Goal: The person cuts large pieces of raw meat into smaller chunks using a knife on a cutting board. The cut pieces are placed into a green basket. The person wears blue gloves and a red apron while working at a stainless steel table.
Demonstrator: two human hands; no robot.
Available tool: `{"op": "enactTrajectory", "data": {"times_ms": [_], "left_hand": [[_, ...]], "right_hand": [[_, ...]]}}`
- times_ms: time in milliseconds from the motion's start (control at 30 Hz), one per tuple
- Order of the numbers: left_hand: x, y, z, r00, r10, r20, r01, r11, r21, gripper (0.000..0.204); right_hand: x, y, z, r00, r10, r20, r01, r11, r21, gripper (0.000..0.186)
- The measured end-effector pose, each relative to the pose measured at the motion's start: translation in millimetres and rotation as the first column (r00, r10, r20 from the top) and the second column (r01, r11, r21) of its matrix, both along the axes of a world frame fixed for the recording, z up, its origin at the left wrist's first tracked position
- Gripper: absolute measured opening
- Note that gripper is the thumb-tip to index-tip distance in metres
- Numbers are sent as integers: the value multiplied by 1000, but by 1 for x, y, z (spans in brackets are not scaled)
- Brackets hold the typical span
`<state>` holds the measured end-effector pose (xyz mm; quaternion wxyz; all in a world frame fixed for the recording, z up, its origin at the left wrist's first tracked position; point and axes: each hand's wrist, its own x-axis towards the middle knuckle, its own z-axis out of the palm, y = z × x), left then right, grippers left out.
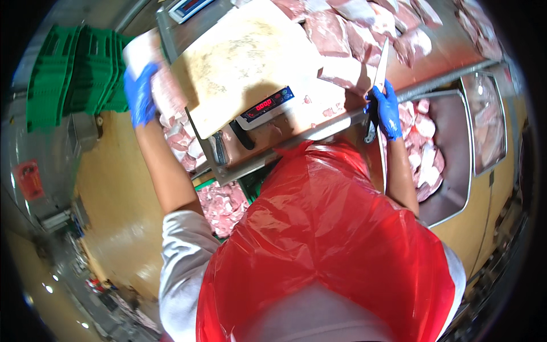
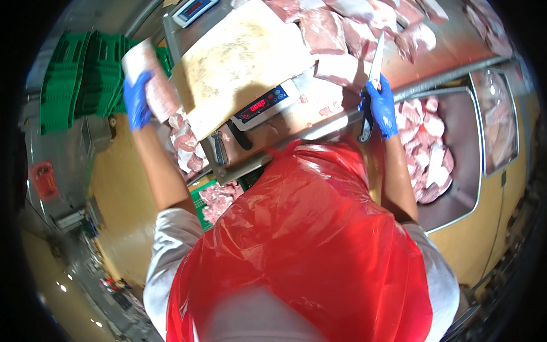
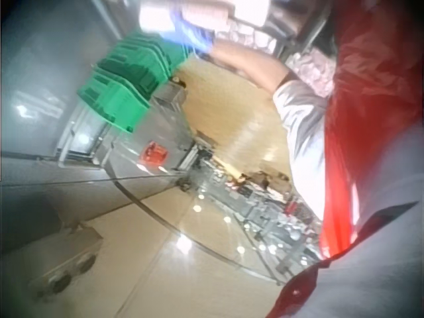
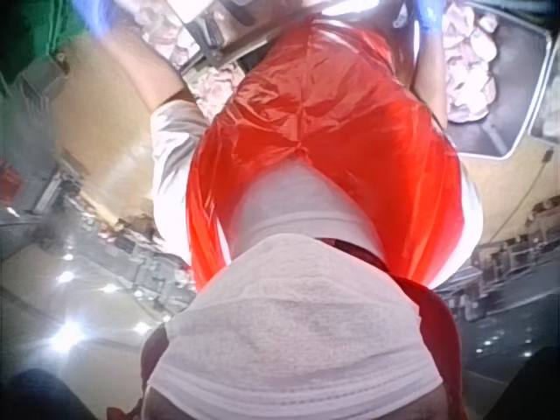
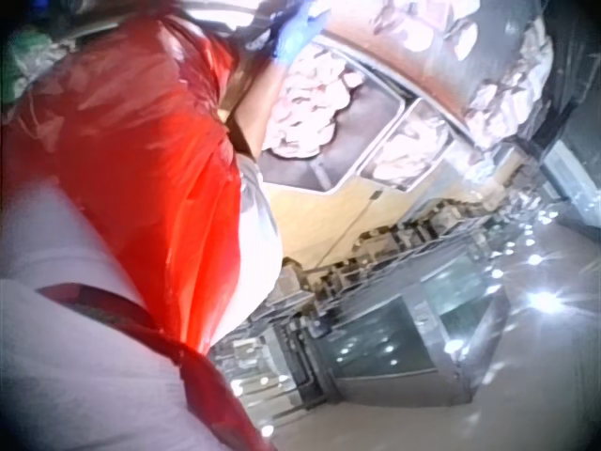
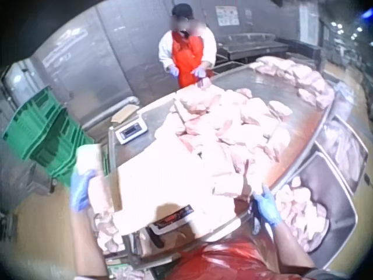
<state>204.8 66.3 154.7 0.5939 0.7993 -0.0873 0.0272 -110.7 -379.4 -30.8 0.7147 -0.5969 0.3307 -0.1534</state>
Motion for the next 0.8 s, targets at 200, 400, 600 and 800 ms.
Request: {"op": "enactTrajectory", "data": {"times_ms": [200,400,600,800], "left_hand": [[-5,-119,-19,942,-295,158,127,751,648,92],[-40,-124,-75,888,-430,164,48,441,896,96],[-81,43,-132,996,-4,87,-32,914,403,66],[-116,36,-111,984,156,-89,-153,988,39,34]], "right_hand": [[14,5,16,996,24,82,-26,999,19,33],[-13,-2,22,999,-44,-27,45,999,22,21],[-55,-19,25,978,-136,-157,143,989,37,13],[30,14,88,979,136,151,-123,988,-95,11]]}}
